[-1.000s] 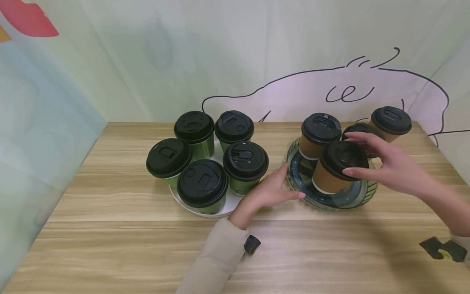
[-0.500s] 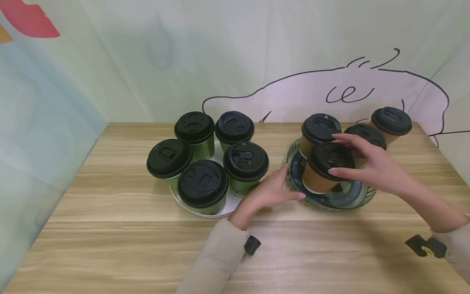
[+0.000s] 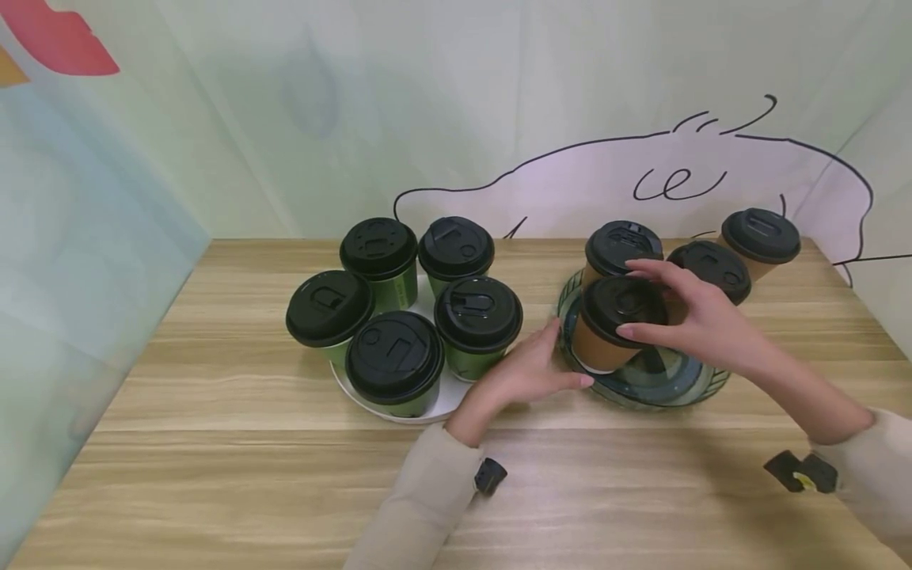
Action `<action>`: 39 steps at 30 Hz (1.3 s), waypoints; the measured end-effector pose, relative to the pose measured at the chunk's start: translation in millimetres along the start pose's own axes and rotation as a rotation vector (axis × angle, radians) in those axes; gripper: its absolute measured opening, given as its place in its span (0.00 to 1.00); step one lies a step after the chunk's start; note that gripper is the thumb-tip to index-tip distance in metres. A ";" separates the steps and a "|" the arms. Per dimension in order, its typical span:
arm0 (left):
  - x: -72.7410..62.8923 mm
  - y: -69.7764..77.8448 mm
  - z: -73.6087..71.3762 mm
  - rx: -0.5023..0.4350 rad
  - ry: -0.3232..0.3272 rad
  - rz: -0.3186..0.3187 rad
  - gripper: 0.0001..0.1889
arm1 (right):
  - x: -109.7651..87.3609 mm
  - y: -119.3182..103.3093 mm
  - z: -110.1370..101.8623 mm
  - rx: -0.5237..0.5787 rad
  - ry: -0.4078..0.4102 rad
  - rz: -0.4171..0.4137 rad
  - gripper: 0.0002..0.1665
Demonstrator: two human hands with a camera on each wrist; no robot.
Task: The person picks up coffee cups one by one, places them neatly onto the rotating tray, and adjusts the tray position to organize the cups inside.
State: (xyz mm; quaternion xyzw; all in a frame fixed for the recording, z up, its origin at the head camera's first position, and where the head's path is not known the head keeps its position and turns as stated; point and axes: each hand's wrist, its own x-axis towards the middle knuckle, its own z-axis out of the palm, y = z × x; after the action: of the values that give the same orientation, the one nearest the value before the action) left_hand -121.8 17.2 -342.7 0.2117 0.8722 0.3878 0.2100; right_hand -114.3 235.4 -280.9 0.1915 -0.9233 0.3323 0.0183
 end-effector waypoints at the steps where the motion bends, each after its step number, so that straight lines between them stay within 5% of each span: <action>1: -0.2 0.1 -0.1 0.000 0.000 -0.002 0.49 | 0.3 -0.2 0.5 0.001 -0.001 0.000 0.42; 39: -0.3 -0.9 -0.2 -0.038 -0.004 0.024 0.49 | 2.5 0.1 9.1 -0.020 -0.003 -0.093 0.40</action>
State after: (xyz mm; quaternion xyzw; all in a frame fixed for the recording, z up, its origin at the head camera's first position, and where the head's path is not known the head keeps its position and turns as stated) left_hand -121.9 16.3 -343.2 0.2188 0.8617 0.4063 0.2108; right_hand -115.9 229.0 -287.6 0.2348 -0.9167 0.3215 0.0343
